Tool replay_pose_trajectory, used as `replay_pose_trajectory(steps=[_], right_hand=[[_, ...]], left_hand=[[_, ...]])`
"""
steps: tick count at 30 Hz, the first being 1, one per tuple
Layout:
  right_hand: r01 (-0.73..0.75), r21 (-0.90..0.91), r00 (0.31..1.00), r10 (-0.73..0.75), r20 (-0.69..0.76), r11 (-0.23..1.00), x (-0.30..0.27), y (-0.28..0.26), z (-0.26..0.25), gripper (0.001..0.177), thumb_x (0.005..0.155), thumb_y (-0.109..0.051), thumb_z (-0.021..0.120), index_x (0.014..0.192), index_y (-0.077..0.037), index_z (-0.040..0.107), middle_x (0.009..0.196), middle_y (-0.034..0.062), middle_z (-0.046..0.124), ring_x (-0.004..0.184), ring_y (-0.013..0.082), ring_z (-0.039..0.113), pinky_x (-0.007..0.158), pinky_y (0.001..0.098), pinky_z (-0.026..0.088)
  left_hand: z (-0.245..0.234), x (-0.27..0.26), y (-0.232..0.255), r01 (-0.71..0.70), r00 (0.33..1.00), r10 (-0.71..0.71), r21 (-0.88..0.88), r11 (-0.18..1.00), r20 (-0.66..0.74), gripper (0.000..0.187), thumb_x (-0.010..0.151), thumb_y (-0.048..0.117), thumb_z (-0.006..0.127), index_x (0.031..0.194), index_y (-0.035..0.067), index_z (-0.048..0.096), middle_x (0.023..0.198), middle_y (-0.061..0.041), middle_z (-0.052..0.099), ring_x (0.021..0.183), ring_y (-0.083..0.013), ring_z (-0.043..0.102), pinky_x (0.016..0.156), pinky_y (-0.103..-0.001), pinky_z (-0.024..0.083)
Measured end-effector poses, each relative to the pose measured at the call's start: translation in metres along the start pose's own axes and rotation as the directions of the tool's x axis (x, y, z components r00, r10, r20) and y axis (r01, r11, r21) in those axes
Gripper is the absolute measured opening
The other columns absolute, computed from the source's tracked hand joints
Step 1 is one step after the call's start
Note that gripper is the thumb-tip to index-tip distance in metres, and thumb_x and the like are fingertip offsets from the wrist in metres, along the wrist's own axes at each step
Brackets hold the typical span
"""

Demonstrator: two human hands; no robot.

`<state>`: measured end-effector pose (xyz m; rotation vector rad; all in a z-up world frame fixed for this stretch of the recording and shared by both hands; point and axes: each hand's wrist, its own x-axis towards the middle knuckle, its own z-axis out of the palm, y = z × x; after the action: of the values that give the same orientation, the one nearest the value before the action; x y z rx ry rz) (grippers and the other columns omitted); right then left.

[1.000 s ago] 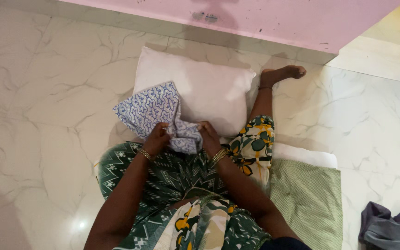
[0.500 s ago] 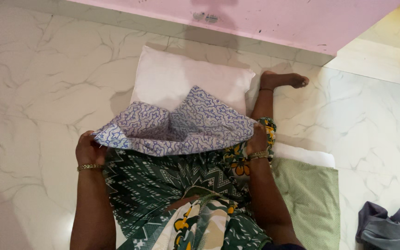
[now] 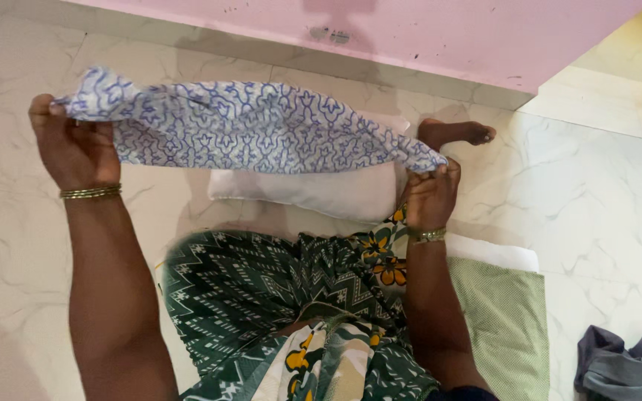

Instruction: The person sits on the floor and places a pillow inside a patterned pillowcase. They smooth the pillow, align the case, and tuck the edges to fit the pillow fully inside.

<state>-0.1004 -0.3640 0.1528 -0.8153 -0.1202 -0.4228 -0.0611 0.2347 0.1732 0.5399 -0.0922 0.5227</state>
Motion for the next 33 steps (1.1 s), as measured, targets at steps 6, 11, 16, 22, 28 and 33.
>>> replay_pose_trajectory(steps=[6, 11, 16, 22, 28, 33], right_hand=[[-0.284, -0.275, 0.903, 0.353, 0.247, 0.919, -0.093, 0.055, -0.040, 0.042, 0.098, -0.032, 0.071, 0.130, -0.010, 0.055, 0.093, -0.0007, 0.060, 0.090, 0.0148, 0.063, 0.088, 0.0368, 0.055], [-0.779, -0.421, 0.571, 0.804, -0.167, 0.465, -0.167, 0.144, -0.076, 0.025, 0.097, -0.026, 0.061, 0.115, -0.009, 0.063, 0.094, 0.0019, 0.065, 0.085, 0.0155, 0.066, 0.081, 0.0369, 0.058], [-0.738, -0.528, 0.440, 0.893, 0.096, 0.420, -0.194, 0.207, -0.102, 0.019, 0.100, -0.024, 0.059, 0.114, -0.012, 0.060, 0.096, -0.0009, 0.065, 0.082, 0.0118, 0.064, 0.076, 0.0330, 0.058], [-0.517, -0.685, 0.526, 0.822, 0.218, 0.513, -0.199, 0.211, -0.084, 0.015, 0.105, -0.020, 0.060, 0.113, -0.007, 0.058, 0.089, 0.0040, 0.060, 0.077, 0.0127, 0.059, 0.070, 0.0298, 0.053], [-0.276, -0.770, 0.555, 0.750, 0.361, 0.575, -0.199, 0.167, -0.089, 0.017, 0.105, -0.019, 0.054, 0.117, -0.007, 0.057, 0.106, 0.0042, 0.055, 0.090, 0.0112, 0.062, 0.081, 0.0303, 0.054], [-0.342, -0.820, 0.627, 0.761, 0.166, 0.460, -0.163, 0.152, -0.089, 0.028, 0.104, -0.024, 0.056, 0.126, -0.007, 0.053, 0.111, 0.0088, 0.059, 0.098, 0.0217, 0.060, 0.087, 0.0401, 0.052]], left_hand=[[-0.131, 0.032, 0.054, 0.194, 0.936, -0.201, -0.055, 0.980, -0.290, 0.050, 0.101, 0.030, 0.049, 0.138, -0.002, 0.055, 0.136, -0.020, 0.065, 0.132, -0.0346, 0.059, 0.116, -0.054, 0.054], [-0.204, -0.029, -0.012, 0.117, 0.682, 0.682, 0.960, 0.255, -0.264, 0.044, 0.087, 0.004, 0.062, 0.131, 0.004, 0.056, 0.126, -0.016, 0.048, 0.121, -0.0297, 0.056, 0.097, -0.039, 0.056], [-0.150, -0.137, -0.167, 0.056, 0.978, -0.206, 0.992, 0.117, -0.031, 0.023, 0.101, 0.020, 0.069, 0.122, 0.011, 0.065, 0.110, -0.002, 0.068, 0.098, -0.0170, 0.065, 0.084, -0.034, 0.056], [-0.058, -0.198, -0.267, -0.335, 0.841, -0.524, 0.890, -0.309, 0.135, 0.068, 0.071, 0.031, 0.085, 0.127, 0.005, 0.056, 0.120, -0.024, 0.060, 0.103, -0.0482, 0.059, 0.080, -0.054, 0.053], [-0.108, -0.180, -0.272, 0.001, 0.872, -0.482, 0.987, -0.163, -0.081, 0.042, 0.091, 0.034, 0.072, 0.121, 0.006, 0.060, 0.099, -0.013, 0.059, 0.087, -0.0342, 0.057, 0.072, -0.047, 0.051], [-0.087, -0.190, -0.213, 0.439, 0.794, -0.564, 0.857, 0.272, -0.228, 0.035, 0.105, 0.039, 0.060, 0.117, 0.007, 0.064, 0.073, -0.001, 0.048, 0.062, -0.0144, 0.043, 0.057, -0.036, 0.040]])
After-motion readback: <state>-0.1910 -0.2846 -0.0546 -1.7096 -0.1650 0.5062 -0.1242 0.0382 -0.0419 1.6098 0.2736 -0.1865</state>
